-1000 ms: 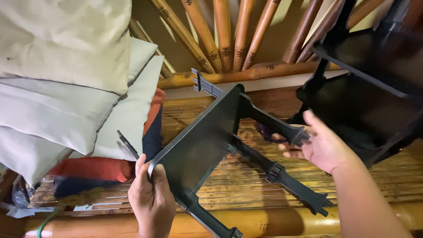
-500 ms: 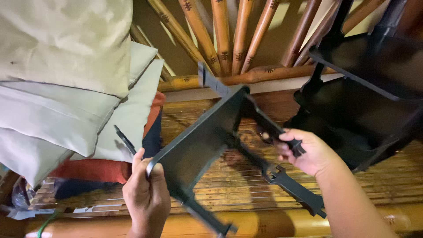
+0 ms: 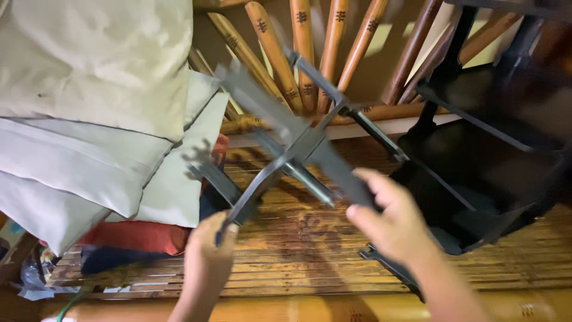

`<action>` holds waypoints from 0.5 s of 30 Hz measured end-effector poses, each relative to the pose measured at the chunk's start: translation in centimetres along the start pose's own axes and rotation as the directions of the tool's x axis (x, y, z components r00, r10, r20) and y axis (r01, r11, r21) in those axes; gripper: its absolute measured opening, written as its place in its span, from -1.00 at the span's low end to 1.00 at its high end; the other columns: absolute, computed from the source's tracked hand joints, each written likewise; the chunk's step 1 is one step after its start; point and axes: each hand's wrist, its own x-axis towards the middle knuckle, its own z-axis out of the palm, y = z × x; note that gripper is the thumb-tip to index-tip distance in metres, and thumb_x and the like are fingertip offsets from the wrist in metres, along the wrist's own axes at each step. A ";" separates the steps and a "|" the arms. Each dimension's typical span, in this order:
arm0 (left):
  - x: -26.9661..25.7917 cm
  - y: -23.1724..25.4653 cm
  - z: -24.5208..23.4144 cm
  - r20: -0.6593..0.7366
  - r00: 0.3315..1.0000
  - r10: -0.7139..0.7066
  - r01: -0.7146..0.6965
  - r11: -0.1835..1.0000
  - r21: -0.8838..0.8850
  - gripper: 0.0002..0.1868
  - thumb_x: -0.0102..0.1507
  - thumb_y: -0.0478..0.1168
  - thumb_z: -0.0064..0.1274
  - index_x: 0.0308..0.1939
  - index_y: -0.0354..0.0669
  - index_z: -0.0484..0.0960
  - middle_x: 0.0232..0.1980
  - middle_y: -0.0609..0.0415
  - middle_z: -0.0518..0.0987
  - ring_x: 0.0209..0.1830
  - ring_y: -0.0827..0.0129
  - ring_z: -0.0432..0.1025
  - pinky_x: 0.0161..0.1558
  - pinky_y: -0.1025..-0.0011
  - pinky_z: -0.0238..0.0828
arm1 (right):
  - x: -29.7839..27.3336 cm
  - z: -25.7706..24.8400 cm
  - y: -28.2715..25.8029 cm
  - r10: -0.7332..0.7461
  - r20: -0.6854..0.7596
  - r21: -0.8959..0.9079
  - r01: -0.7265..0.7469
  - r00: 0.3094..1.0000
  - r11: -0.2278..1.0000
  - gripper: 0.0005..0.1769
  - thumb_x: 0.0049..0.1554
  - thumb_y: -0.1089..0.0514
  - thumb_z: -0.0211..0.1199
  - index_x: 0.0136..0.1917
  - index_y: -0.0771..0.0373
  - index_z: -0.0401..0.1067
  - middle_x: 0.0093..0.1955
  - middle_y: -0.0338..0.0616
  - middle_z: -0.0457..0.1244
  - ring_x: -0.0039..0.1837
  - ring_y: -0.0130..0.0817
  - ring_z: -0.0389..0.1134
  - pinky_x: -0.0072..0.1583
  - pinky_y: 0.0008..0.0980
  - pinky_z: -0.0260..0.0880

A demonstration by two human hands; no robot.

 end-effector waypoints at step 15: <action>-2.5 4.7 4.0 -0.098 0.993 -0.072 0.044 0.962 -0.268 -0.75 0.21 -0.21 0.27 -0.34 -0.32 0.55 -0.48 0.12 0.52 -0.51 0.53 0.33 -0.42 0.50 0.34 | -4.0 5.5 -2.1 0.237 0.094 -0.729 -0.095 0.967 0.677 -0.35 -0.15 -0.06 0.50 0.18 0.08 0.38 -0.33 -0.04 0.37 -0.11 -0.03 0.43 0.15 0.01 0.26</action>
